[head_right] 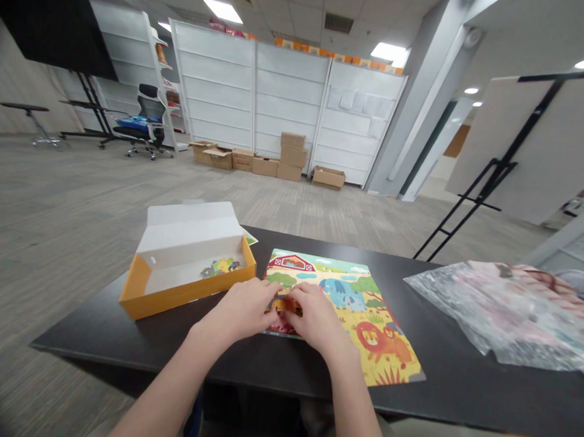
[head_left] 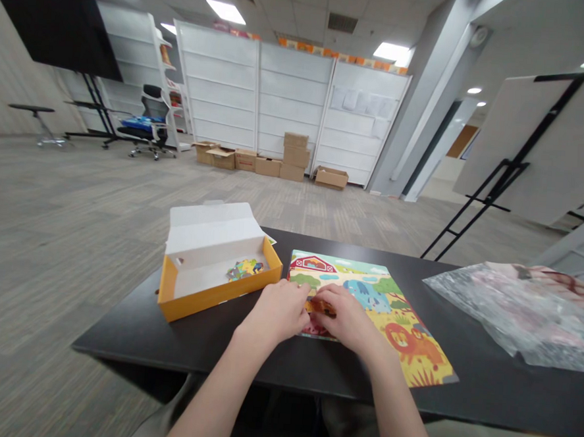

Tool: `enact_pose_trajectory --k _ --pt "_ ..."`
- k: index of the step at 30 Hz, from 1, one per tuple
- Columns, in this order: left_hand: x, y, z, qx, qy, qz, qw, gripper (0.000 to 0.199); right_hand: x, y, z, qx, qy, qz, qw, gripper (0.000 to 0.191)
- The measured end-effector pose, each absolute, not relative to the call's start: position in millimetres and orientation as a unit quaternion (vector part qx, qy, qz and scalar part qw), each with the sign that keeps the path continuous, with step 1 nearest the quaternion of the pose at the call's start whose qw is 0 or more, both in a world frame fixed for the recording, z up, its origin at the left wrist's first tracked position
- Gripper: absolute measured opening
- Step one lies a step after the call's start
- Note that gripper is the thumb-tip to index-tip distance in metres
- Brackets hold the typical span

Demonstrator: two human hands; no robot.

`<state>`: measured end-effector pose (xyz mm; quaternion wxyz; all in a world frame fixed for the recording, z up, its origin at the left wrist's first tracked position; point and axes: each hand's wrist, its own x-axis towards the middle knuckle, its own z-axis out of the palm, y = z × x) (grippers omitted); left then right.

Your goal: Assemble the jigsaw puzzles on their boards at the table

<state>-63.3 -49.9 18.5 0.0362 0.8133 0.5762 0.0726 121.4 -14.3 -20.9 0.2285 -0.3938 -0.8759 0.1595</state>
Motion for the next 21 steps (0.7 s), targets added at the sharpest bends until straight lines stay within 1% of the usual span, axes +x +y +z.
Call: enact_pose_trajectory --k 3,7,9,12,15,18,21 --pt "-64.6 -49.9 18.1 0.813 0.576 0.074 0.043 0.031 121.4 -14.8 -21.5 -0.389 -0.88 0.154 0.223 0.011" --pt "-69.5 -48.5 19.9 0.816 0.566 0.082 0.083 0.032 121.7 -18.0 -21.0 -0.395 -0.877 0.153 0.227 0.01" --pt "-72.4 -47.2 21.0 0.817 0.558 0.089 0.112 0.032 121.8 -19.3 -20.9 -0.403 -0.872 0.159 0.229 0.017" --pt "-75.4 -45.7 22.1 0.812 0.556 0.097 0.148 0.036 122.0 -20.1 -21.7 -0.414 -0.865 0.168 0.23 0.032" --pt "-76.3 -45.3 22.3 0.803 0.566 0.096 0.16 0.04 122.1 -20.6 -23.1 -0.427 -0.858 0.171 0.23 0.041" --pt "-76.7 -45.5 20.9 0.801 0.57 0.098 0.154 0.042 121.3 -21.6 -23.3 -0.43 -0.854 0.184 0.229 0.043" --pt "-77.9 -44.8 17.7 0.806 0.564 0.103 0.149 0.042 119.6 -22.9 -21.7 -0.416 -0.857 0.192 0.235 0.04"
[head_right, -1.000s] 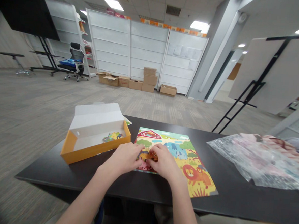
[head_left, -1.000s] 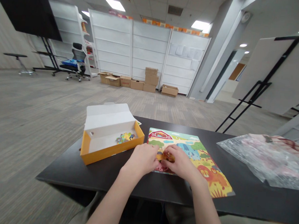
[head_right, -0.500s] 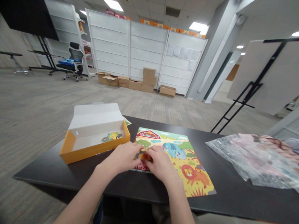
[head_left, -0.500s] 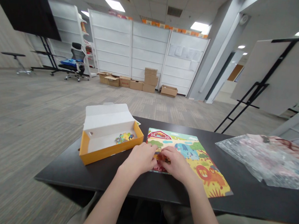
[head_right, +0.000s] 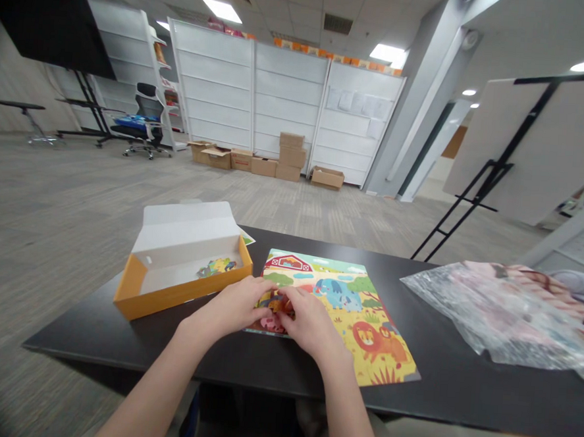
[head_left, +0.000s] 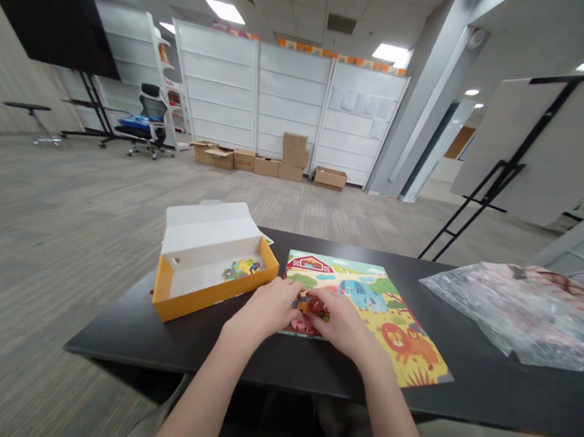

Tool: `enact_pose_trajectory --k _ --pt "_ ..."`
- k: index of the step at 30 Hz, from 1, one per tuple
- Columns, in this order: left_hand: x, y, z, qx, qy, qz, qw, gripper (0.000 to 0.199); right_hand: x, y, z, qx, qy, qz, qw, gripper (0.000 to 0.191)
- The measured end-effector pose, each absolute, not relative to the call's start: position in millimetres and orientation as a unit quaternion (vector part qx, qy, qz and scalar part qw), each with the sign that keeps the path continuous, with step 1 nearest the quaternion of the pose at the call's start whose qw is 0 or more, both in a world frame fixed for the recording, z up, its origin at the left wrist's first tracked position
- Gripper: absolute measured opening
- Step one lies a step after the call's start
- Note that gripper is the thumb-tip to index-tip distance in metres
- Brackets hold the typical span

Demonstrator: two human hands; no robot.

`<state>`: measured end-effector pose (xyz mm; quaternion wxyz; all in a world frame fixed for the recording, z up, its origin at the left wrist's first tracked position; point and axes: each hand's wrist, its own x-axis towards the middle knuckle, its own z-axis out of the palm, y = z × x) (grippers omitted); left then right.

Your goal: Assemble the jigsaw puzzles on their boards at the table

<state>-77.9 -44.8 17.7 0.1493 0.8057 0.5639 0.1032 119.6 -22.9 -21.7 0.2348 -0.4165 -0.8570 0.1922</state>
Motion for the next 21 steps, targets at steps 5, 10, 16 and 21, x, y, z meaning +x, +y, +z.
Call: enact_pose_trajectory --k 5,10,16,21 --pt "-79.3 -42.6 14.5 0.807 0.563 0.106 0.145 0.04 117.2 -23.6 -18.3 -0.409 -0.86 0.189 0.239 0.034" --pt "-77.1 -47.2 20.2 0.774 0.612 0.093 0.133 0.038 116.8 -23.6 -18.6 -0.409 -0.861 0.181 0.244 0.022" --pt "-75.7 -50.5 23.9 0.726 0.651 0.13 0.179 0.03 116.9 -24.4 -18.7 -0.413 -0.859 0.187 0.238 0.01" --pt "-77.7 -47.3 21.7 0.698 0.671 0.165 0.188 0.033 116.9 -24.8 -17.1 -0.413 -0.859 0.192 0.235 0.01"
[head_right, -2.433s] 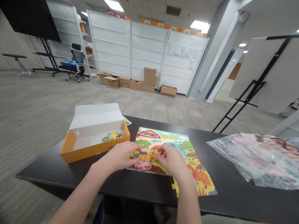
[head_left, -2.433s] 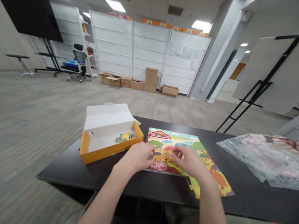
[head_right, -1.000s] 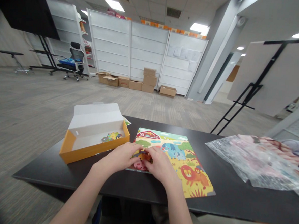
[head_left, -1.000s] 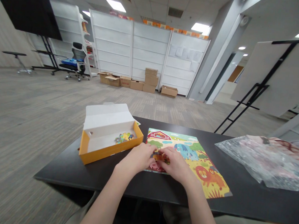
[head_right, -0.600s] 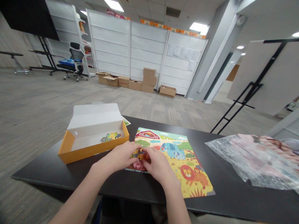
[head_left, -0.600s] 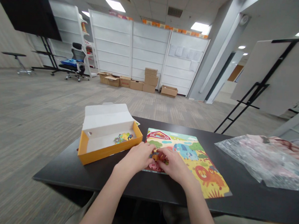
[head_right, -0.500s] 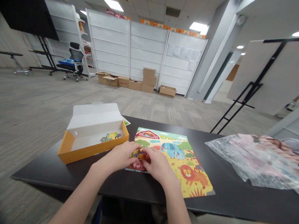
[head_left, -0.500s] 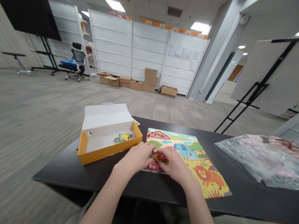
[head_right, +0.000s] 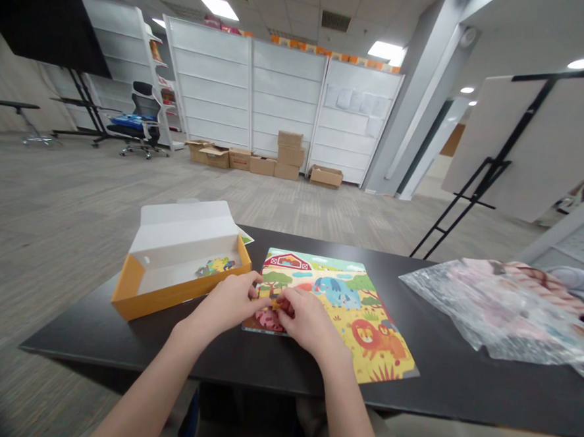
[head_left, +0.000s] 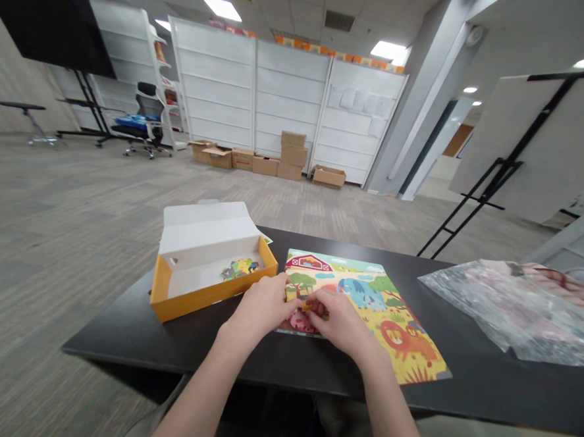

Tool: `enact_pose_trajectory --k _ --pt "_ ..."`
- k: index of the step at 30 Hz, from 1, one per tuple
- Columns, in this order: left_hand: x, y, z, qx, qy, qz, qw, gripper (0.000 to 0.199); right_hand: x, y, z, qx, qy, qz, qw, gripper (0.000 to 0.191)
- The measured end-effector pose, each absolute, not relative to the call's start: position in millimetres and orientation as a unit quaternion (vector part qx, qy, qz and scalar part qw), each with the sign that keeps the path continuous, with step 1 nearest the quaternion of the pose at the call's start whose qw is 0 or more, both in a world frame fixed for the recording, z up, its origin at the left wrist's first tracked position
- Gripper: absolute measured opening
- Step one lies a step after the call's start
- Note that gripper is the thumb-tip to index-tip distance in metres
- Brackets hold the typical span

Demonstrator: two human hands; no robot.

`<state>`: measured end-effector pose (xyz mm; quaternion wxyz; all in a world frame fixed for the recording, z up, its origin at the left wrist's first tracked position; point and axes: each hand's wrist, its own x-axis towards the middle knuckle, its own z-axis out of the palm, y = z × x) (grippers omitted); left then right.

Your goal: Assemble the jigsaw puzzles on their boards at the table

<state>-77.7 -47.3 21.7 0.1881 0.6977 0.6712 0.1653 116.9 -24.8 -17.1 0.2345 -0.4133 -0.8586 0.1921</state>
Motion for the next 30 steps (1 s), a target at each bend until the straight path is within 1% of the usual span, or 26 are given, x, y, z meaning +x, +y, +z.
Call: enact_pose_trajectory --k 3,6,11,14,18,21,23,25,30 --pt "-79.3 -45.9 21.6 0.679 0.683 0.182 0.198 0.032 116.7 -24.6 -17.1 -0.414 -0.858 0.193 0.234 0.014" --pt "-81.2 -42.5 17.5 0.668 0.676 0.214 0.226 0.032 116.5 -24.5 -18.5 -0.414 -0.859 0.192 0.233 0.015" --pt "-87.4 -31.3 -3.3 0.649 0.643 0.286 0.29 0.032 116.1 -24.7 -21.4 -0.41 -0.861 0.193 0.23 0.015" --pt "-90.6 -26.4 -12.9 0.645 0.622 0.323 0.304 0.032 116.0 -24.9 -21.9 -0.408 -0.861 0.196 0.232 0.015" --pt "-90.4 -25.6 -11.9 0.649 0.61 0.337 0.307 0.034 116.3 -24.6 -21.9 -0.404 -0.862 0.198 0.232 0.015" --pt "-88.2 -27.2 -5.6 0.64 0.601 0.331 0.348 0.04 117.4 -23.3 -21.8 -0.399 -0.864 0.193 0.237 0.016" --pt "-86.7 -27.7 -3.0 0.631 0.587 0.325 0.389 0.042 118.5 -22.2 -21.6 -0.397 -0.863 0.194 0.243 0.023" --pt "-85.6 -27.1 -3.1 0.632 0.577 0.325 0.403 0.042 119.7 -21.4 -21.8 -0.399 -0.861 0.198 0.245 0.032" --pt "-83.3 -24.0 -8.8 0.656 0.588 0.328 0.34 0.033 123.2 -18.8 -25.0 -0.432 -0.854 0.158 0.243 0.047"
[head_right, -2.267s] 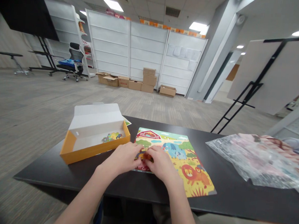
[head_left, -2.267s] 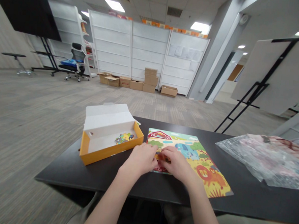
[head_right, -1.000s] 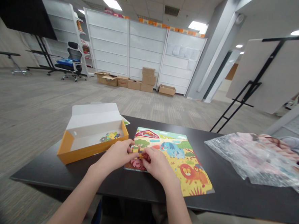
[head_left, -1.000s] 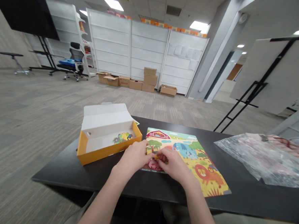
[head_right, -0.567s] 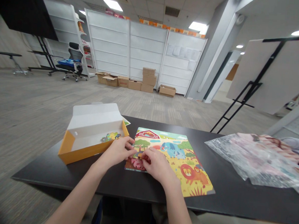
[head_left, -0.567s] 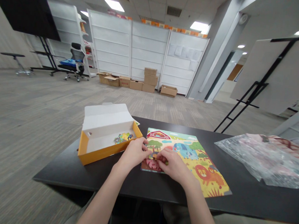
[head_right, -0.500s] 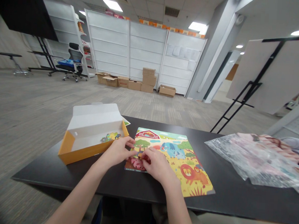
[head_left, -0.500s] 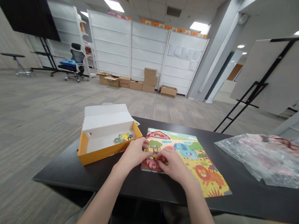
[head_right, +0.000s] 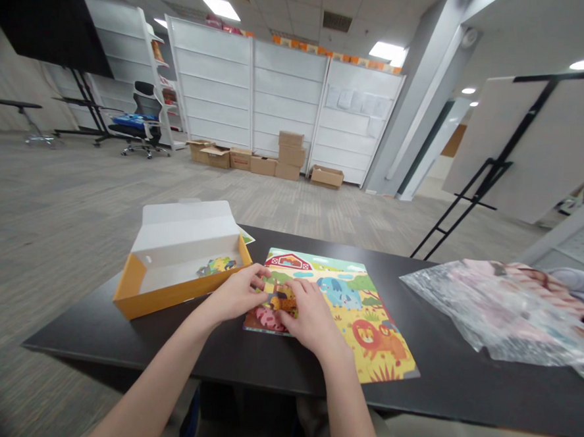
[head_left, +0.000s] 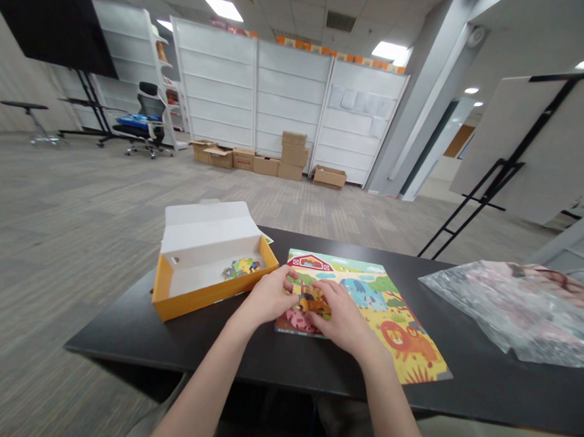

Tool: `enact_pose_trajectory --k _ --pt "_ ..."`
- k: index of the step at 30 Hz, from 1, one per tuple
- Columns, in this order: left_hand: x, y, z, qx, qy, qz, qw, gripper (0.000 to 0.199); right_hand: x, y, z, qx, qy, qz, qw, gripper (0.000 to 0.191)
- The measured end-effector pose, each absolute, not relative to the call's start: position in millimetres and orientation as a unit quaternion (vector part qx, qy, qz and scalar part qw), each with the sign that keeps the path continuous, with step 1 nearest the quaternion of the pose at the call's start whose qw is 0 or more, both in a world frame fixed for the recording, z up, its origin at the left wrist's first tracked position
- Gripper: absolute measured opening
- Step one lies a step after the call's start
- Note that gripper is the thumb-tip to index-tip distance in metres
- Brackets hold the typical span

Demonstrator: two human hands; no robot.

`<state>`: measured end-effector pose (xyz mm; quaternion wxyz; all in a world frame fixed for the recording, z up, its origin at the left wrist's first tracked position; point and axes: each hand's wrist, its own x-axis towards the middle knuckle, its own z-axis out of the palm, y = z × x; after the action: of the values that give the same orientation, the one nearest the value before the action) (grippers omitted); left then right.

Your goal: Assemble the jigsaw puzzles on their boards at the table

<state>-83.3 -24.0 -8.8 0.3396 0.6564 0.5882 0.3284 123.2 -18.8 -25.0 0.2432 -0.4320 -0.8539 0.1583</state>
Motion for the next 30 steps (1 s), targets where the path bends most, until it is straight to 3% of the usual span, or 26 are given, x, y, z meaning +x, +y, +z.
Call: enact_pose_trajectory --k 9,22,26,30 --pt "-82.2 -24.7 -7.8 0.626 0.526 0.362 0.448 0.028 129.5 -13.1 -28.6 -0.457 -0.839 0.183 0.229 0.057" --pt "-85.2 -23.1 -13.5 0.675 0.591 0.356 0.261 0.026 139.9 -10.7 -31.1 -0.44 -0.826 0.239 0.26 0.06" --pt "-78.9 -27.2 -6.9 0.676 0.591 0.348 0.27 0.016 141.0 -11.0 -30.6 -0.437 -0.825 0.236 0.27 0.057" --pt "-69.6 -29.4 -1.6 0.687 0.563 0.349 0.299 0.019 141.6 -11.3 -29.2 -0.428 -0.825 0.239 0.281 0.052"
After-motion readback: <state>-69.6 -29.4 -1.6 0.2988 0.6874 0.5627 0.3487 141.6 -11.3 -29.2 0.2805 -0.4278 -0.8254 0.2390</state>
